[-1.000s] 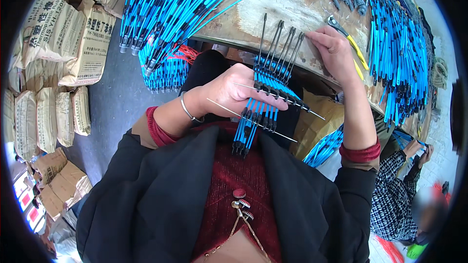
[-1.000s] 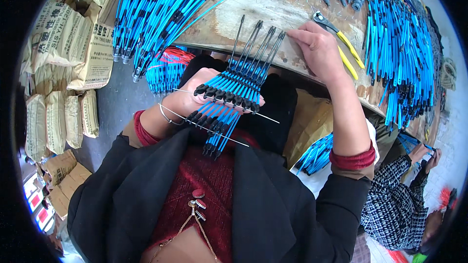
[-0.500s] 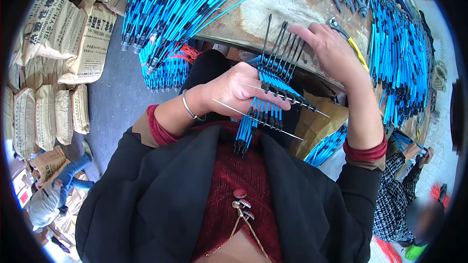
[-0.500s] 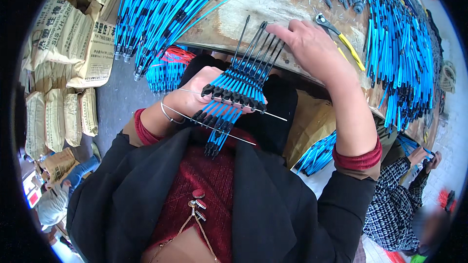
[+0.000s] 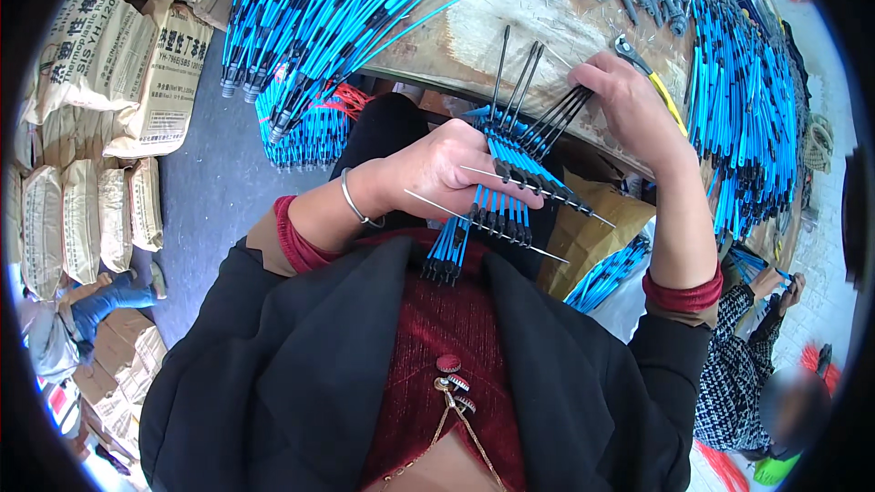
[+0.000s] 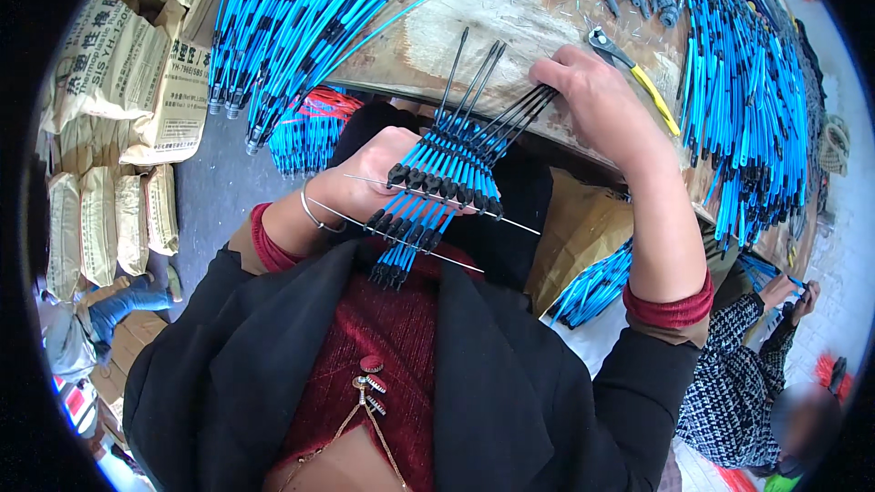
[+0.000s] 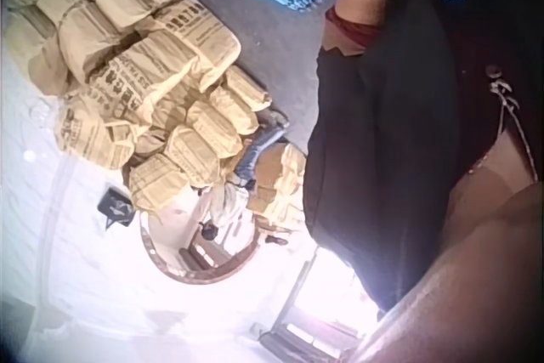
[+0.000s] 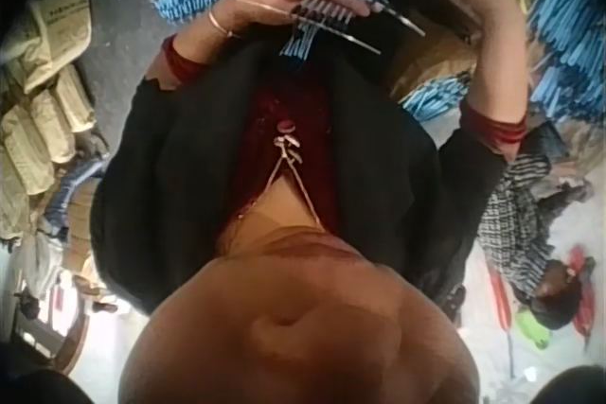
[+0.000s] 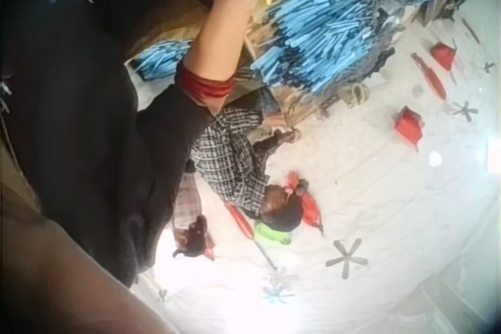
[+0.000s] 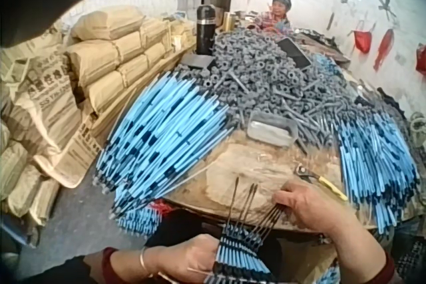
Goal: The person assembles plastic rib components by threading a wire through them, fitting them into a circular plastic hub, and cutting the excess wire with pliers.
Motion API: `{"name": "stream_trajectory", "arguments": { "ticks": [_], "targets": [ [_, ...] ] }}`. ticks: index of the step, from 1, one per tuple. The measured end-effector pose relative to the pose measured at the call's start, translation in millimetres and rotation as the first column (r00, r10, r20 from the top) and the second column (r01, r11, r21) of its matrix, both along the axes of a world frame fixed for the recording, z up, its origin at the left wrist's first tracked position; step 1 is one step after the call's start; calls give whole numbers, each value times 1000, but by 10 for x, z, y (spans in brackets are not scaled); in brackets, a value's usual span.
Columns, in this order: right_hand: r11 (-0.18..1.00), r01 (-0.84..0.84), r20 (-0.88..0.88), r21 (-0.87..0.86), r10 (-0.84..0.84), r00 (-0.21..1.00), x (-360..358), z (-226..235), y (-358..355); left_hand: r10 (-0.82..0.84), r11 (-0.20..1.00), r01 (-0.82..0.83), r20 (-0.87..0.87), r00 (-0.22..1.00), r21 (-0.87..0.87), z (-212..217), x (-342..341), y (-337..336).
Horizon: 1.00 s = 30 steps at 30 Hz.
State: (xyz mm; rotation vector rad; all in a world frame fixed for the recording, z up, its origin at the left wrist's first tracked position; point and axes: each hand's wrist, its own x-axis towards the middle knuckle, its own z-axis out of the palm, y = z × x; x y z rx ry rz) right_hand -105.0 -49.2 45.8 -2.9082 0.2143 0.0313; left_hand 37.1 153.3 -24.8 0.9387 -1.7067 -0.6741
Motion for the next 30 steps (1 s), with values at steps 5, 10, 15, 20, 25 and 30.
{"name": "stream_trajectory", "arguments": {
  "ticks": [5,10,15,20,25,30],
  "targets": [
    [1000,2,-12,-14,-2,1000,43,-1,-9,-19,1000,19,-76,997,-2,17,-17,-25],
    [1000,4,-23,-4,-5,1000,67,5,-19,-44,995,61,-185,982,84,2,-30,-22],
    [1000,-22,-5,-16,22,1000,126,2,-25,-45,997,50,-96,994,52,10,42,-21],
    [1000,-17,6,-14,17,1000,96,6,-46,-65,993,78,-145,987,86,27,25,-45],
    [1000,-26,19,-6,26,999,131,-15,-56,-80,980,124,-259,963,159,155,52,-45],
    [995,-94,75,-26,95,993,156,-33,-89,-134,932,251,-395,909,263,273,104,-57]
  ]
}}
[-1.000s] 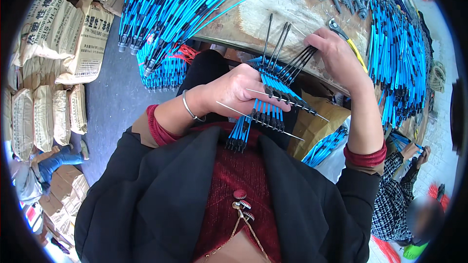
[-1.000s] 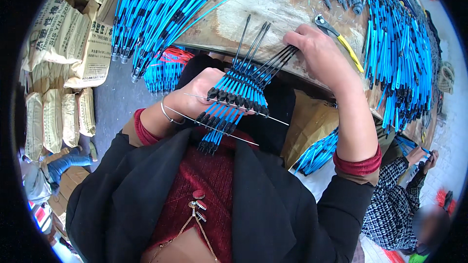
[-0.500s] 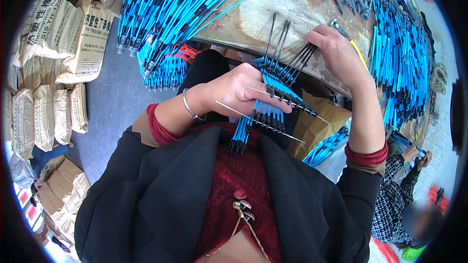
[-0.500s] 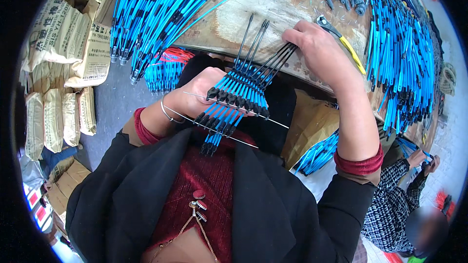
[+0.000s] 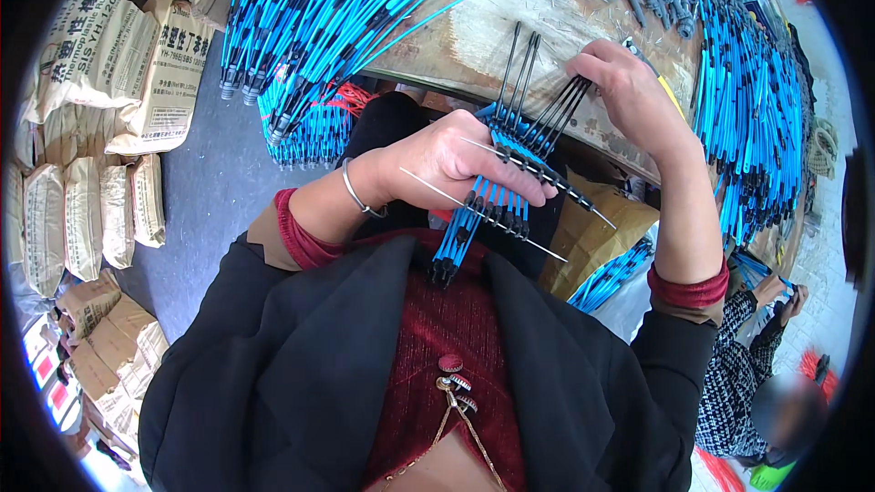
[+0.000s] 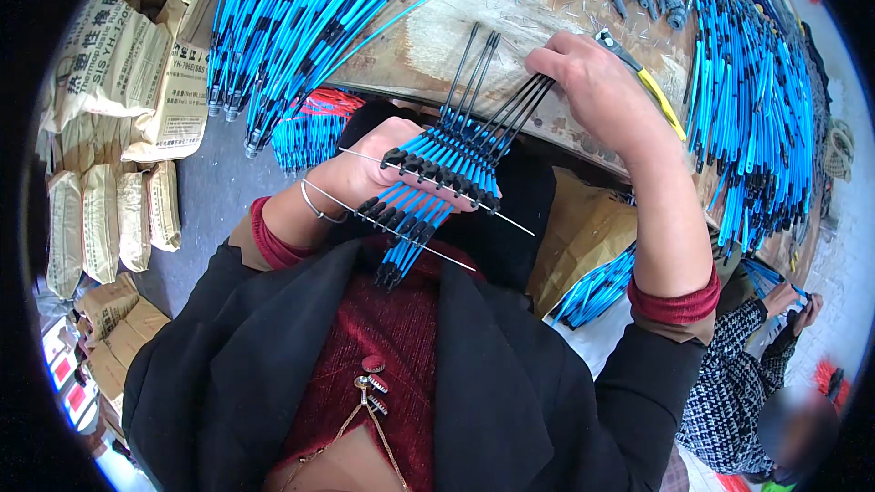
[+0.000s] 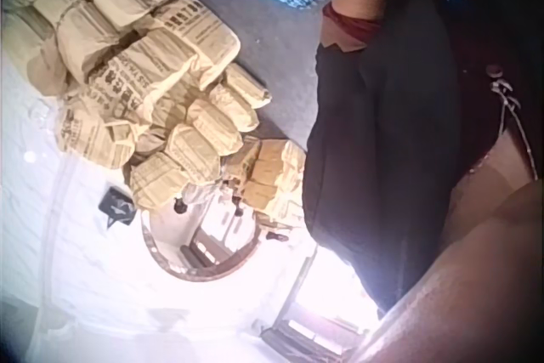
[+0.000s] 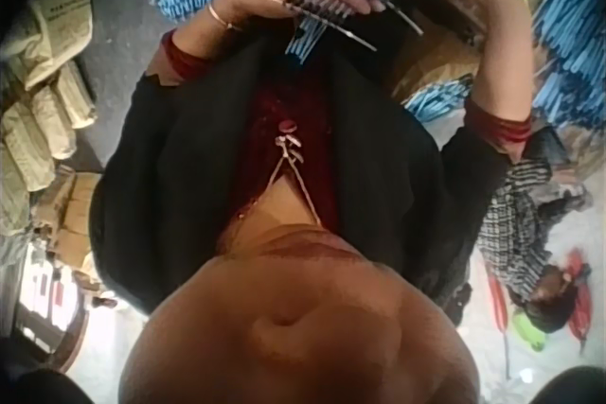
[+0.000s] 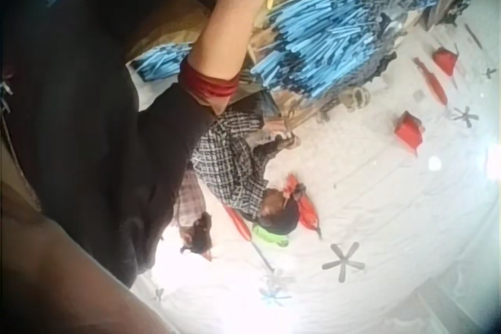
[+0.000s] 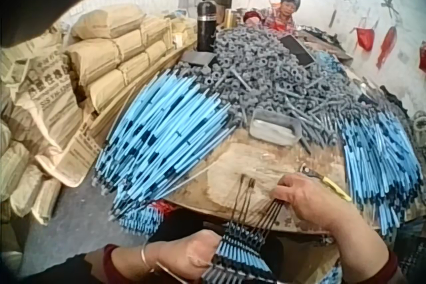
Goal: The person assembles plastic rib components by threading a wire through them, fitting them into a circular plastic hub, and cutting the excess wire with pliers.
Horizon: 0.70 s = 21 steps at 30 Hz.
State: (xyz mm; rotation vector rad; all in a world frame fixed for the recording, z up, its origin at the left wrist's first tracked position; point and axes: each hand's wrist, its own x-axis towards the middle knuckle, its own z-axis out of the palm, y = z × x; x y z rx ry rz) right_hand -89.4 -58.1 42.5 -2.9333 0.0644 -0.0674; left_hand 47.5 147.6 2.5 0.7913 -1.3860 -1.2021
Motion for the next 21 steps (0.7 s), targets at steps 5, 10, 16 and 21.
{"name": "stream_trajectory", "arguments": {
  "ticks": [5,10,16,21],
  "targets": [
    [999,-1,7,44,0,1000,15,-5,-6,-10,998,21,-153,988,67,-1,0,4],
    [1000,-8,8,28,8,1000,17,-6,-16,-10,995,26,-163,987,97,18,-8,5],
    [1000,5,1,9,-5,1000,21,-1,-4,-27,991,42,-114,993,129,15,8,9],
    [1000,0,2,14,0,1000,27,-2,-9,-1,989,36,-234,972,145,7,-17,19]
  ]
}}
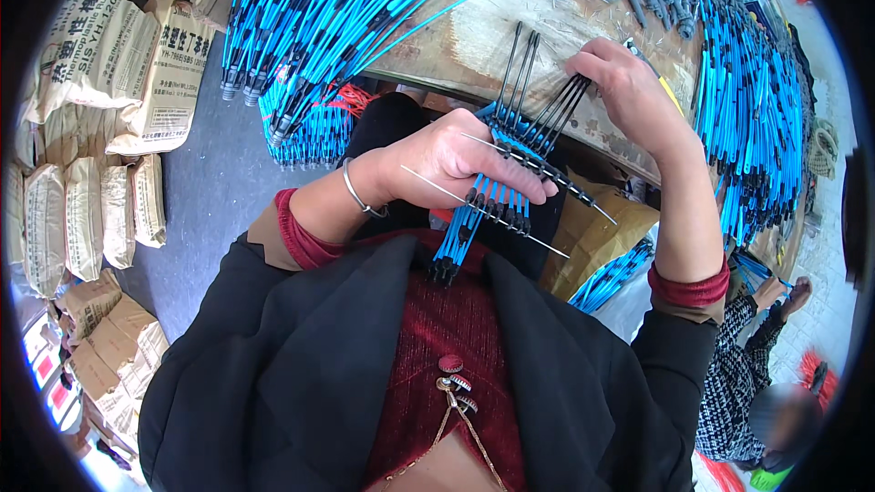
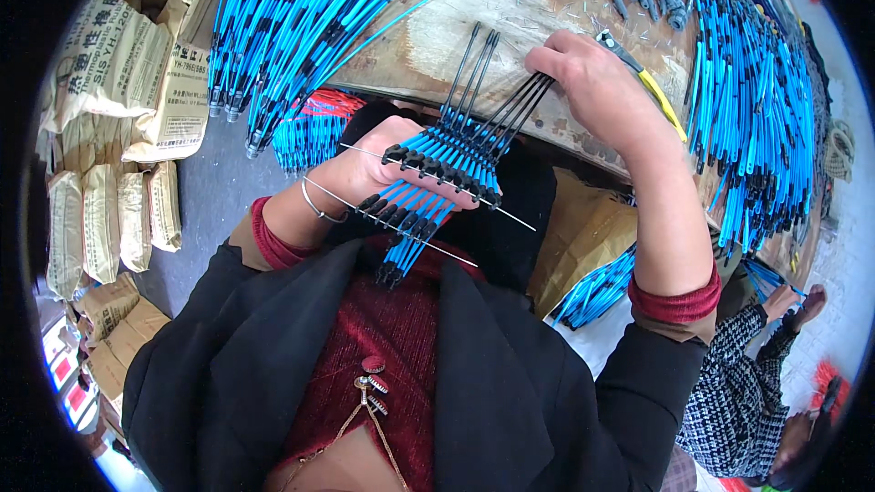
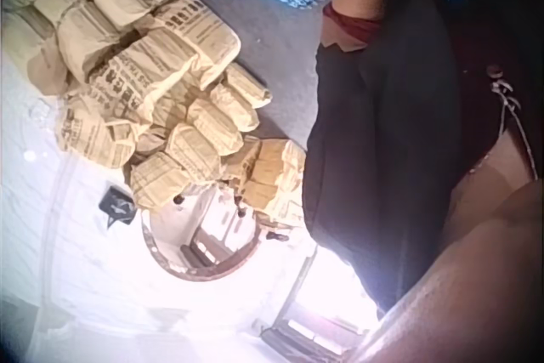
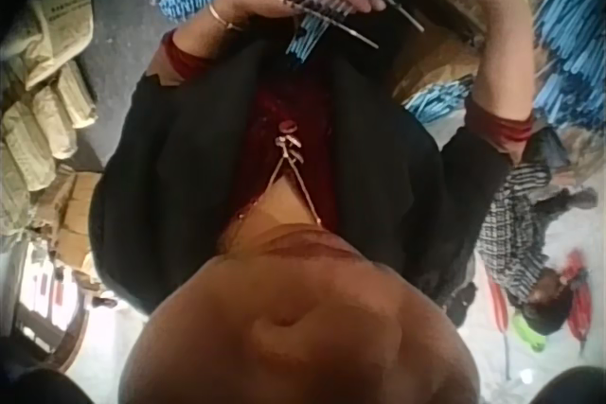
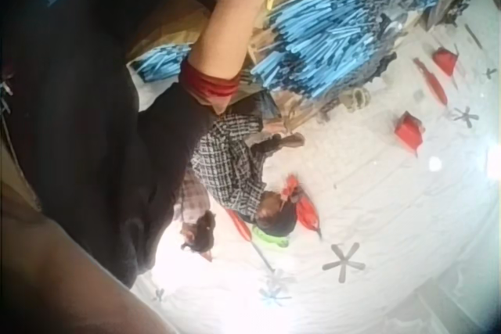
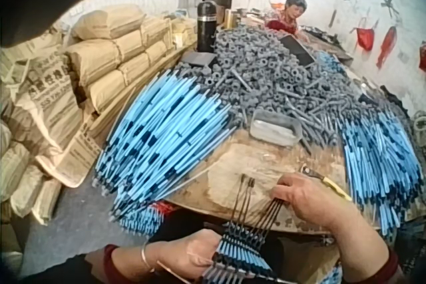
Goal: The person assembles plastic rib components by threading a wire through them, fitting them into a circular plastic hub, and cutting the excess wire with pliers.
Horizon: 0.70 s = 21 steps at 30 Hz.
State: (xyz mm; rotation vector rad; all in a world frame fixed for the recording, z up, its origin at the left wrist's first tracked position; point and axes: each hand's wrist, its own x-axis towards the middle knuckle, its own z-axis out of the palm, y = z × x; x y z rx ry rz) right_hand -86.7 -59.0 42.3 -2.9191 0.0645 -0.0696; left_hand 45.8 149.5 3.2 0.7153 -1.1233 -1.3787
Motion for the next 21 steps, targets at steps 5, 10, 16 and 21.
{"name": "stream_trajectory", "arguments": {
  "ticks": [5,10,16,21],
  "targets": [
    [1000,-10,-12,8,10,1000,20,-23,-22,6,999,-1,121,993,-43,21,34,-22],
    [1000,-26,4,-7,26,1000,30,-37,-41,-9,1000,12,117,993,-20,43,45,-17],
    [999,6,-17,34,-5,1000,27,-18,-35,-25,1000,25,99,995,-2,44,64,-9],
    [1000,-7,2,30,7,1000,28,-22,-24,16,983,37,281,960,-181,26,107,-51]
  ]
}}
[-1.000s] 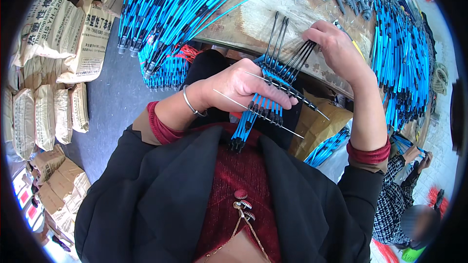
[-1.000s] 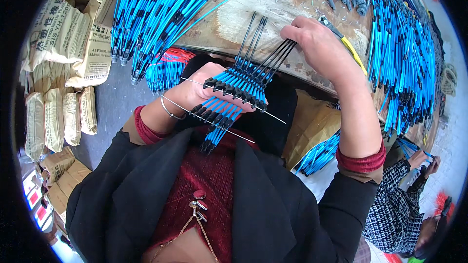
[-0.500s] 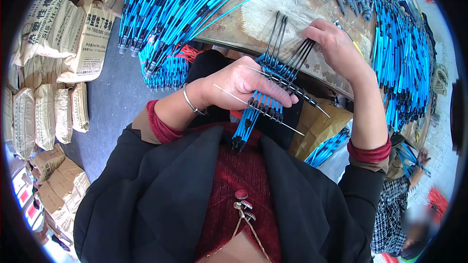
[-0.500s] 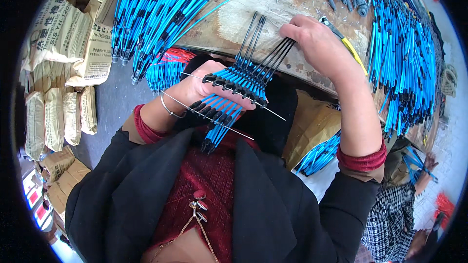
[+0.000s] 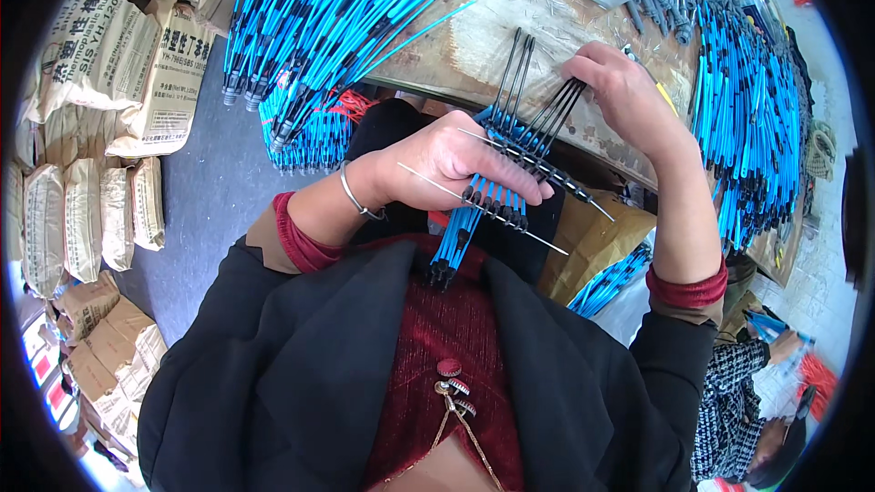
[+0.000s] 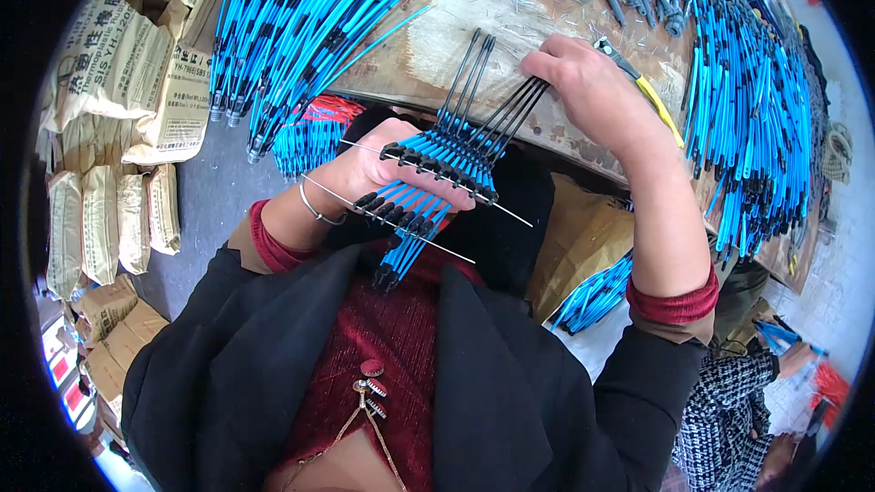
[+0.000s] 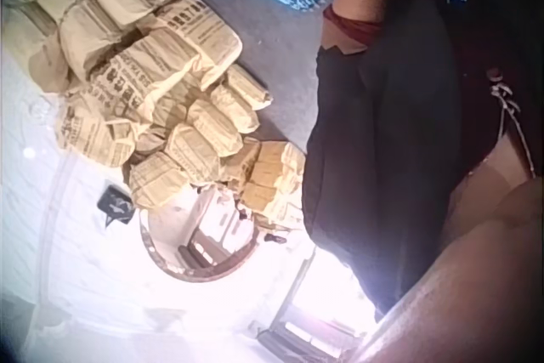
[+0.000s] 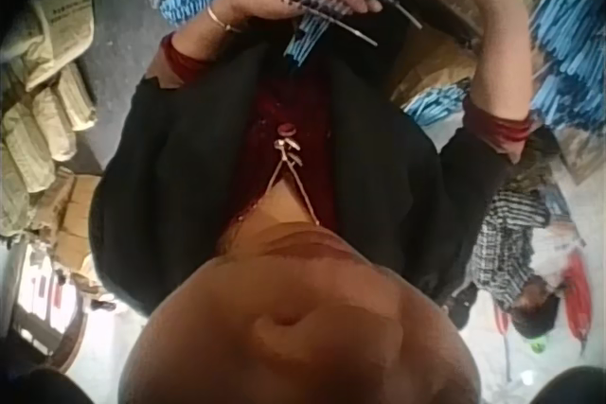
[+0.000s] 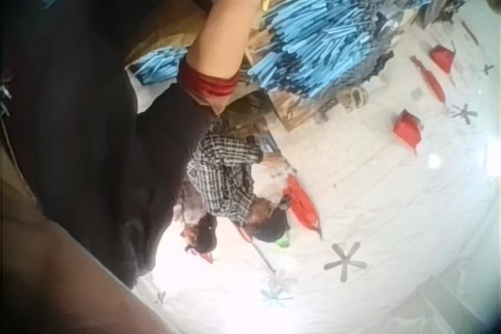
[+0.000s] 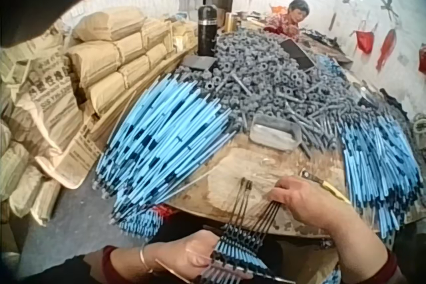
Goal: The person assembles plastic rib components by threading a wire through them, fitting them into a circular plastic hub, and cutting the excess wire with pliers.
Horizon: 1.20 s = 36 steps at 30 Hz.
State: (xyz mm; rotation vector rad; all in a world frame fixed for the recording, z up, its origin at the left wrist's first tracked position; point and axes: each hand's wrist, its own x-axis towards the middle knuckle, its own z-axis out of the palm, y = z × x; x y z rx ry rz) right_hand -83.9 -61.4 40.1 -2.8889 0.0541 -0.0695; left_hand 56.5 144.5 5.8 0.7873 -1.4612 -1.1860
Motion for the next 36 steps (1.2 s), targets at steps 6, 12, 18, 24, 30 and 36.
{"name": "stream_trajectory", "arguments": {
  "ticks": [6,12,18,24,30,36],
  "targets": [
    [1000,29,-5,7,-29,1000,1,11,1,10,993,-7,-31,999,117,20,-17,-4],
    [1000,25,9,-7,-25,1000,-23,-3,-17,28,989,-19,62,998,-144,2,-11,-59],
    [1000,19,2,-17,-19,1000,-35,-4,-26,-5,997,7,-22,1000,72,14,-33,-13],
    [998,-5,6,-64,5,1000,11,15,12,-2,996,10,-95,995,84,-67,-25,-16],
    [991,-21,5,-132,22,1000,22,-26,53,-3,996,12,-110,994,84,-70,-16,-36],
    [946,-22,-44,-323,8,999,64,-61,206,4,989,28,-214,977,144,-78,-45,-3]
  ]
}}
